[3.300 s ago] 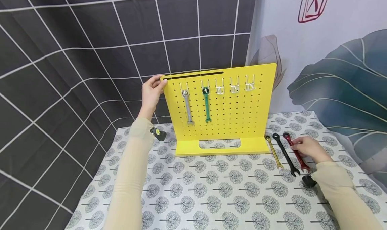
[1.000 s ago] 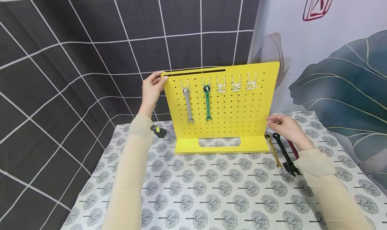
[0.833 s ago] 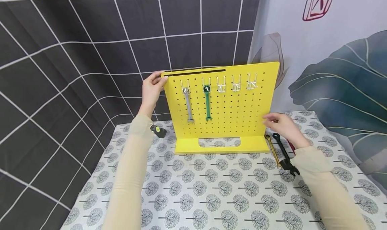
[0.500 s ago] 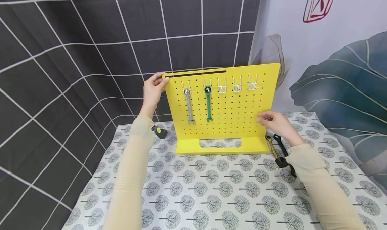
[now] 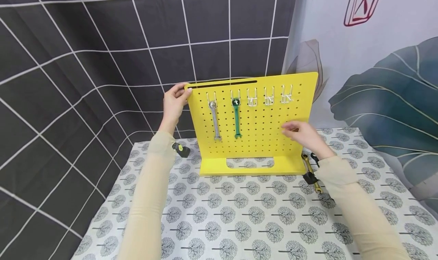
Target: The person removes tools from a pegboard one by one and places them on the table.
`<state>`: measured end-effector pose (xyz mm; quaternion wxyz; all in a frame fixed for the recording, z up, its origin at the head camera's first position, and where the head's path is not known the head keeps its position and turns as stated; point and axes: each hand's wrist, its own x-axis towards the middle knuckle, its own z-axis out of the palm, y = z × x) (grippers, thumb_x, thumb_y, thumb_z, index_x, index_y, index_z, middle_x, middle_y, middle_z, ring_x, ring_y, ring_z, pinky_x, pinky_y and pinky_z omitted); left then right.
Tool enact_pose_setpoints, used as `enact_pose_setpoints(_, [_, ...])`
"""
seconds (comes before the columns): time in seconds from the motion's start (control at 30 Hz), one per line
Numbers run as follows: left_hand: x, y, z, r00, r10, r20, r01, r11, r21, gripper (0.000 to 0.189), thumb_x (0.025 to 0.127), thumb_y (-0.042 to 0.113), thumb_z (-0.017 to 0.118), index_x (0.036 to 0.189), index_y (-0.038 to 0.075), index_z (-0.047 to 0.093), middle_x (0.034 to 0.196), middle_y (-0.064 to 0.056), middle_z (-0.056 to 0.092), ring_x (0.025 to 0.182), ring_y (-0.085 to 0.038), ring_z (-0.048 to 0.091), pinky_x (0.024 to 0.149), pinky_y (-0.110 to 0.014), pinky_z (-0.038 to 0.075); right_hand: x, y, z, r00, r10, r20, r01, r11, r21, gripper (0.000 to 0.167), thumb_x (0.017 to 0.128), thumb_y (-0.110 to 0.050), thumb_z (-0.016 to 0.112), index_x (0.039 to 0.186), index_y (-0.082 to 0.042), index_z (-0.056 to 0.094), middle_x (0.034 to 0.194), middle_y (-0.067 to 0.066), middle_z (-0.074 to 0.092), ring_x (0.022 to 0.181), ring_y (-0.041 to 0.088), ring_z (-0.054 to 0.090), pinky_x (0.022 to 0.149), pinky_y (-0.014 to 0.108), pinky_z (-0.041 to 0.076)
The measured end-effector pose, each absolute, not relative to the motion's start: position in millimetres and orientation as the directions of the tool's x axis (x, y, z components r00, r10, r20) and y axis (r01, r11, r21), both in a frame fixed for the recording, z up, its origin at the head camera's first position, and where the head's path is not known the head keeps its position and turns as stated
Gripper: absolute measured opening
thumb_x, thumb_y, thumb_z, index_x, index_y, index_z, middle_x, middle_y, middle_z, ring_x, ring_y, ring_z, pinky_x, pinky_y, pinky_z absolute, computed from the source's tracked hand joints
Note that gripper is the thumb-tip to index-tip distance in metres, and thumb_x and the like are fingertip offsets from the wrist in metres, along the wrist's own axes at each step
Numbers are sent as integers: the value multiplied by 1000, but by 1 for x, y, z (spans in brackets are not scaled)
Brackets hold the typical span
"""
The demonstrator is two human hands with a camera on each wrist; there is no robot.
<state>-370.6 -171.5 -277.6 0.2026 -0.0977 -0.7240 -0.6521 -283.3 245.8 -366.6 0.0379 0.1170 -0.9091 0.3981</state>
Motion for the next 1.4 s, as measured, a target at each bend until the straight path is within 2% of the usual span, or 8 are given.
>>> enact_pose_setpoints(0.3, [-369,-172,-278,-897,-122,424,409,134,903,29,94,14,73,122,6,70,108,-11,72,92,-15,68,84,-30,58,-293,233,-364,-960,-214,179,-276,639,-718,37,100,-12,63,133,3,59,124,23,63,101,35,64,84,39,58])
enact_pose_setpoints(0.43, [-369,-172,-278,-897,-124,423,408,133,903,30,94,14,73,123,6,70,109,-11,72,92,-15,68,85,-30,58,-296,227,-361,-957,-222,187,-287,628,-724,36,100,-12,63,132,3,59,124,23,63,103,34,64,85,38,57])
enact_pose_setpoints(0.67, [-369,-171,-277,-897,-123,425,410,132,903,30,94,14,73,123,6,70,108,-11,73,92,-15,68,84,-30,58,-299,218,-358,-958,-230,172,-275,562,-780,40,100,-13,63,137,2,56,129,22,62,112,35,62,96,44,54])
enact_pose_setpoints(0.87, [-369,-171,-276,-896,-120,428,411,143,900,29,94,15,73,122,7,70,108,-9,73,91,-15,68,83,-29,58,-304,210,-357,-958,-228,172,-271,542,-795,42,100,-15,64,137,2,55,129,22,62,113,34,63,94,41,55])
enact_pose_setpoints(1.13, [-369,-171,-278,-894,-125,431,413,146,899,29,95,14,73,123,6,70,108,-10,73,91,-14,68,83,-30,58,-308,197,-355,-956,-245,160,-269,517,-813,42,101,-15,63,139,0,55,131,21,62,115,34,61,97,43,53])
enact_pose_setpoints(1.4, [-370,-171,-278,-895,-127,428,410,143,901,29,95,14,73,123,6,70,109,-11,72,91,-14,68,83,-29,58,-313,186,-355,-954,-239,180,-279,493,-824,41,100,-16,65,137,-1,57,128,19,63,112,32,63,95,42,54])
